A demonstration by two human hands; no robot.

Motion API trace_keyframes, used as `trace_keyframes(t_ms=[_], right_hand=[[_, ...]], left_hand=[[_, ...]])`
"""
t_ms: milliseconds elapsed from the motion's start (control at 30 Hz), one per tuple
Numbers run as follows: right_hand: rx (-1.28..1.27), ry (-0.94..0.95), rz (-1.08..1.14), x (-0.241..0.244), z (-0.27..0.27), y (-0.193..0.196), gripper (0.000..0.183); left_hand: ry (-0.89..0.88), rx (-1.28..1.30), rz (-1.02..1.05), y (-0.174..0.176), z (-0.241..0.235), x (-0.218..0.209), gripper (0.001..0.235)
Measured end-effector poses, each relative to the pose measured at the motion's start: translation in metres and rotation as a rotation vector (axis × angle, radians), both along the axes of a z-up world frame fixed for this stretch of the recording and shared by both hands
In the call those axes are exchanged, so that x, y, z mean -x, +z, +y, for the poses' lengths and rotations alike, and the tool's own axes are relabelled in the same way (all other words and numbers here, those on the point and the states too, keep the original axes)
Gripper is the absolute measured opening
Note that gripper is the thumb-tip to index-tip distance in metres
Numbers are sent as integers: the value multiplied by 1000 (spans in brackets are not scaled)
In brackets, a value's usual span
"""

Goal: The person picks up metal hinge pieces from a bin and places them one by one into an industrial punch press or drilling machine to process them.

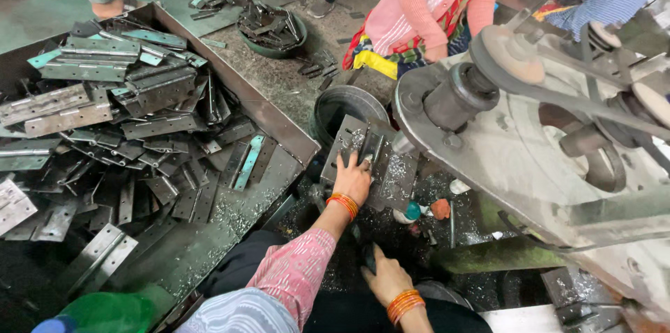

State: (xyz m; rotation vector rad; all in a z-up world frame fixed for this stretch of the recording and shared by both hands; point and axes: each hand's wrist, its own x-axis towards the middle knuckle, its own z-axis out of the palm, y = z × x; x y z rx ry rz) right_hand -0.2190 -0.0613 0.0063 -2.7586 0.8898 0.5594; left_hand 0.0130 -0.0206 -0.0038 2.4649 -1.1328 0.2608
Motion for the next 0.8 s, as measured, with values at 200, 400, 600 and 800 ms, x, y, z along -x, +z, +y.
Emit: trace_keyframes(t_ms=[200,400,600,800], right_hand=[[-28,-119,-202,45,13,-125,90],[-83,-170,-161,68,7,-159,97],[-49,-23,-41,20,-7,-36,83],[12,-66,47,10,10,-39,86]], left_hand=[[-23,35,-2,0,1,-9,34],[-24,-143,-16,2,16,19,42],[4,-216,58,7,16,15,47],[44,-218,65,14,-4,-11,48]])
